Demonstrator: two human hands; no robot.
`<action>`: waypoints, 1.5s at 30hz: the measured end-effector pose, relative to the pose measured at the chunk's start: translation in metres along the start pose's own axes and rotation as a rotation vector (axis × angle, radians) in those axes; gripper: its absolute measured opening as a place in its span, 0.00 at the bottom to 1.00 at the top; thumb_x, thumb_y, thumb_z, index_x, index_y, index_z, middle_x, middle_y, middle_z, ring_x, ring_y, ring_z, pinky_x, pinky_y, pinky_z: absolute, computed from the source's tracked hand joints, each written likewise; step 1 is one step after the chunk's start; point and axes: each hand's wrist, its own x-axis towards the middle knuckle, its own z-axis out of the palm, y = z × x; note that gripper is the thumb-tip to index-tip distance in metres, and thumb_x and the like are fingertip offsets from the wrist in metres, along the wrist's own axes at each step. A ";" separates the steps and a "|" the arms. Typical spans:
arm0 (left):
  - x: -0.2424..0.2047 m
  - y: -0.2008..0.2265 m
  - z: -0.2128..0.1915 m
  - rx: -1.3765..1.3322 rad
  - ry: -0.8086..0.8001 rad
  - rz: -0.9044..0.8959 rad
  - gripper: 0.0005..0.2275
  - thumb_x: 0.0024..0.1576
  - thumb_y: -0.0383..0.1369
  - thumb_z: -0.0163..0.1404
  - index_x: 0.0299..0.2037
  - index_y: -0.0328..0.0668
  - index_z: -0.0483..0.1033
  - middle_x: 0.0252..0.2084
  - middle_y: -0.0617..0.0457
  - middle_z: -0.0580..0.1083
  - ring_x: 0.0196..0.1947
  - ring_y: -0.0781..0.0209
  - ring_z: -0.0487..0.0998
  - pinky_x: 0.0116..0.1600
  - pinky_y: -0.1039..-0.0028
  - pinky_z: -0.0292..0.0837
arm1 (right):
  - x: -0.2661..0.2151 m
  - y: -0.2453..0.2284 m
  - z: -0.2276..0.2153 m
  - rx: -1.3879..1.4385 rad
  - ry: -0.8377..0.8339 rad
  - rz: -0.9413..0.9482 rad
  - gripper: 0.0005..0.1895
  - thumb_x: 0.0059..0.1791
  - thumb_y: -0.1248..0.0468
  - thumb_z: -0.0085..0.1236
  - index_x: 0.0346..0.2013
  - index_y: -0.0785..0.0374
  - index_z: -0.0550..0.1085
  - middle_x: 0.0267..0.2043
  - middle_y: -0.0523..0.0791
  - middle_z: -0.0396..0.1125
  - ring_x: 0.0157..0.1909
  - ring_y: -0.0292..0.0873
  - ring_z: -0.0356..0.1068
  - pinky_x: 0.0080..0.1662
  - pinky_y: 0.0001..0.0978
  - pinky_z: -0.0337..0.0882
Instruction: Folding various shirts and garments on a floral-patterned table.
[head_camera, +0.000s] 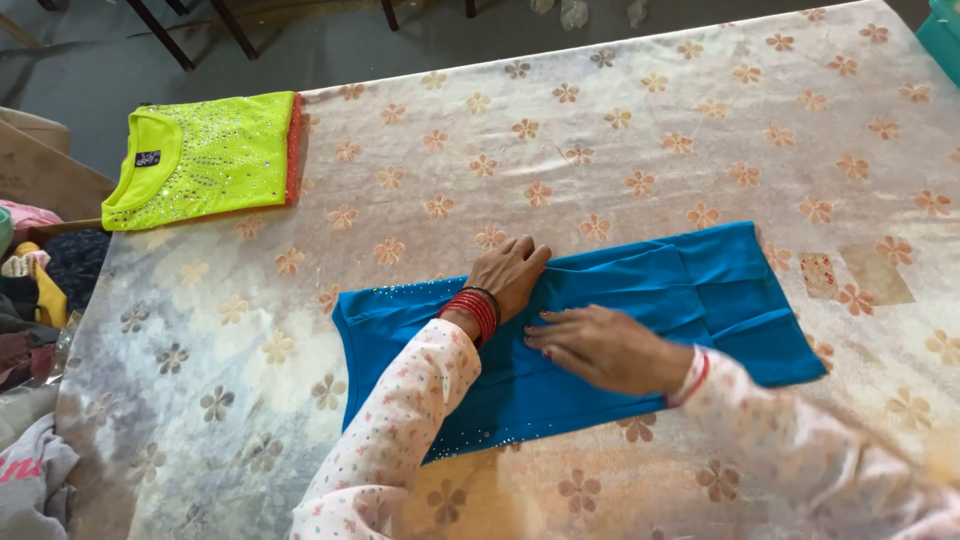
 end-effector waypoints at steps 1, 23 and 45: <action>0.002 -0.001 -0.003 -0.001 0.001 0.004 0.05 0.62 0.33 0.48 0.46 0.48 0.70 0.42 0.51 0.71 0.45 0.50 0.76 0.46 0.63 0.74 | 0.010 0.005 -0.009 -0.002 0.002 0.004 0.21 0.56 0.58 0.45 0.62 0.60 0.72 0.68 0.45 0.65 0.73 0.52 0.56 0.66 0.54 0.55; 0.018 -0.027 0.006 0.115 -0.193 0.201 0.08 0.63 0.37 0.46 0.51 0.64 0.69 0.44 0.53 0.69 0.43 0.56 0.78 0.32 0.66 0.75 | 0.003 -0.010 0.032 -0.262 0.060 -0.167 0.24 0.58 0.49 0.38 0.70 0.39 0.64 0.78 0.46 0.48 0.79 0.62 0.33 0.70 0.66 0.26; 0.042 0.045 0.018 -0.318 -0.052 -0.131 0.11 0.65 0.44 0.48 0.45 0.51 0.77 0.48 0.54 0.77 0.52 0.50 0.75 0.56 0.58 0.70 | -0.062 0.034 0.003 -0.156 0.055 0.266 0.27 0.55 0.52 0.48 0.69 0.50 0.61 0.75 0.45 0.53 0.78 0.47 0.47 0.74 0.44 0.46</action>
